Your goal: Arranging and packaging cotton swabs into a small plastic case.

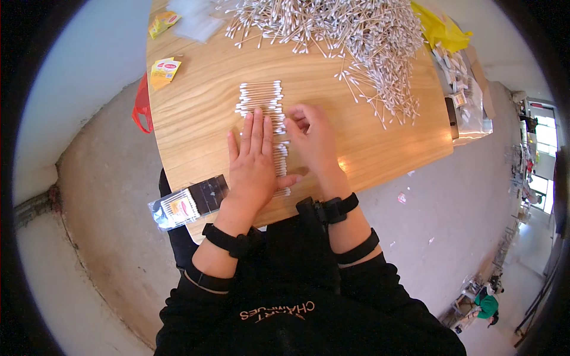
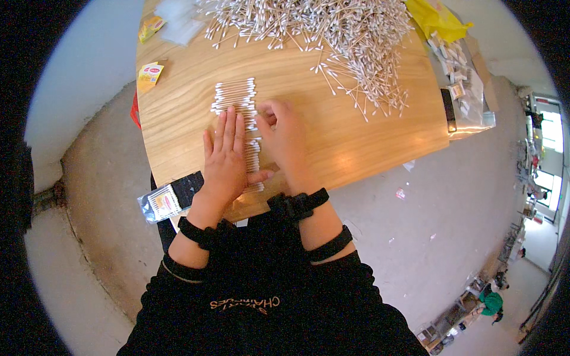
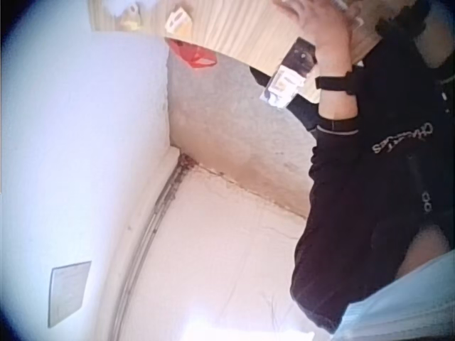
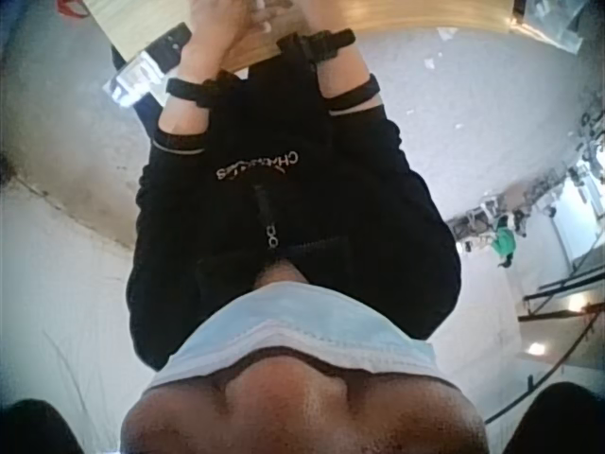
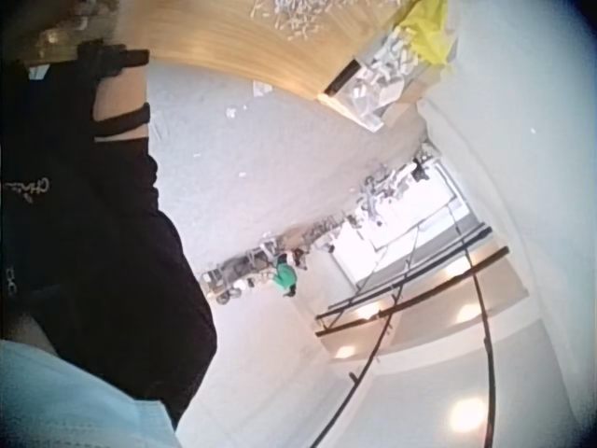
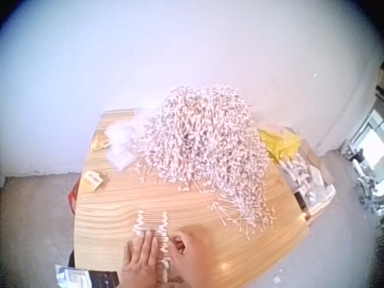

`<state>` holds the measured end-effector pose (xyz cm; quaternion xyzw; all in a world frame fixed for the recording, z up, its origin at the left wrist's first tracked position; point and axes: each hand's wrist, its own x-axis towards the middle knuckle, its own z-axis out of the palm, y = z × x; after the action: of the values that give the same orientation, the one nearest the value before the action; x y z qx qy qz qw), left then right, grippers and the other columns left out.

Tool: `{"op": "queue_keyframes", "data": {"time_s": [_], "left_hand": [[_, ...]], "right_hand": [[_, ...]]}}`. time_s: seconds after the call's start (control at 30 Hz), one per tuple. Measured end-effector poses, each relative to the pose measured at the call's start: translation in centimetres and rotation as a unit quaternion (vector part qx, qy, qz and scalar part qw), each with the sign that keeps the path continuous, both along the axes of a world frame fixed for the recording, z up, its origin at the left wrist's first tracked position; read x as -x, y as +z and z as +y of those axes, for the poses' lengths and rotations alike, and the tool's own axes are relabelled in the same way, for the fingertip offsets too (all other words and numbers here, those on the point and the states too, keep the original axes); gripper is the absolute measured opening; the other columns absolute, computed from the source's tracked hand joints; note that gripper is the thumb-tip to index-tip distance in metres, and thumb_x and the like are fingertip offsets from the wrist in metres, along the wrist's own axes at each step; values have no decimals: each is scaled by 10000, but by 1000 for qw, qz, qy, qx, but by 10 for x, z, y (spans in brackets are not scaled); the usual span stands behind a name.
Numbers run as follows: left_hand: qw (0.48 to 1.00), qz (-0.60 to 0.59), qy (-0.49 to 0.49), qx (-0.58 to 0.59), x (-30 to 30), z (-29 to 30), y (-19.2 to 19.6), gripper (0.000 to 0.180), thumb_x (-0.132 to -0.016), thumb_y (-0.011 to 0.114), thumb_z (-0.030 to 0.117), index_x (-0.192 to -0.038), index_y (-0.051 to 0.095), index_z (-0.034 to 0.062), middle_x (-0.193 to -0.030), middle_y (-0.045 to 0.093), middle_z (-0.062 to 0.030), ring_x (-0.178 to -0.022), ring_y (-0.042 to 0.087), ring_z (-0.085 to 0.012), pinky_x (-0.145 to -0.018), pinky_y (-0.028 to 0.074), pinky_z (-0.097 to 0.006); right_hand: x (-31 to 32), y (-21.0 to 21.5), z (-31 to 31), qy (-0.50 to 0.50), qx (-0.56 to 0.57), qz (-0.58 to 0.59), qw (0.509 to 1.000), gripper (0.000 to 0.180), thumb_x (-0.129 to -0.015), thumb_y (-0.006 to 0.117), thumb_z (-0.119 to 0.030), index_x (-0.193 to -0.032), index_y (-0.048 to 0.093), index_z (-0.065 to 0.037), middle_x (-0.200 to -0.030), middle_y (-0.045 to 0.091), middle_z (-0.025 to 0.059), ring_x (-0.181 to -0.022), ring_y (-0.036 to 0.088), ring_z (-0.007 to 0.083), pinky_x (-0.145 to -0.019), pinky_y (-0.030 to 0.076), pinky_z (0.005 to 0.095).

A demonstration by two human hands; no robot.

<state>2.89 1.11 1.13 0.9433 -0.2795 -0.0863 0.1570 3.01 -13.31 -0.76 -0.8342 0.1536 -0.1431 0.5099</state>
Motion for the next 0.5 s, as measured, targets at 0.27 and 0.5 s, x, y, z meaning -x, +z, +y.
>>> {"op": "queue_keyframes", "data": {"time_s": [0.27,0.5], "left_hand": [[1000,5,3,1,2,2,-4,1226,-577,742,637,-1468,217,-22,-1564,142,-158,-1456,102,-284,-1147,99,-525],[1000,-2,6,-1,6,1,-2,1234,-570,745,640,-1468,217,-21,-1565,137,-159,-1458,100,-278,-1153,88,-510]], "right_hand": [[3,1,-4,41,44,35,998,120,-790,725,-94,-888,670,-51,-828,570,60,-700,620,154,-617,498,265],[4,3,-1,47,29,22,998,123,-785,734,-101,-866,670,-34,-844,567,63,-701,622,153,-622,501,260]]}}
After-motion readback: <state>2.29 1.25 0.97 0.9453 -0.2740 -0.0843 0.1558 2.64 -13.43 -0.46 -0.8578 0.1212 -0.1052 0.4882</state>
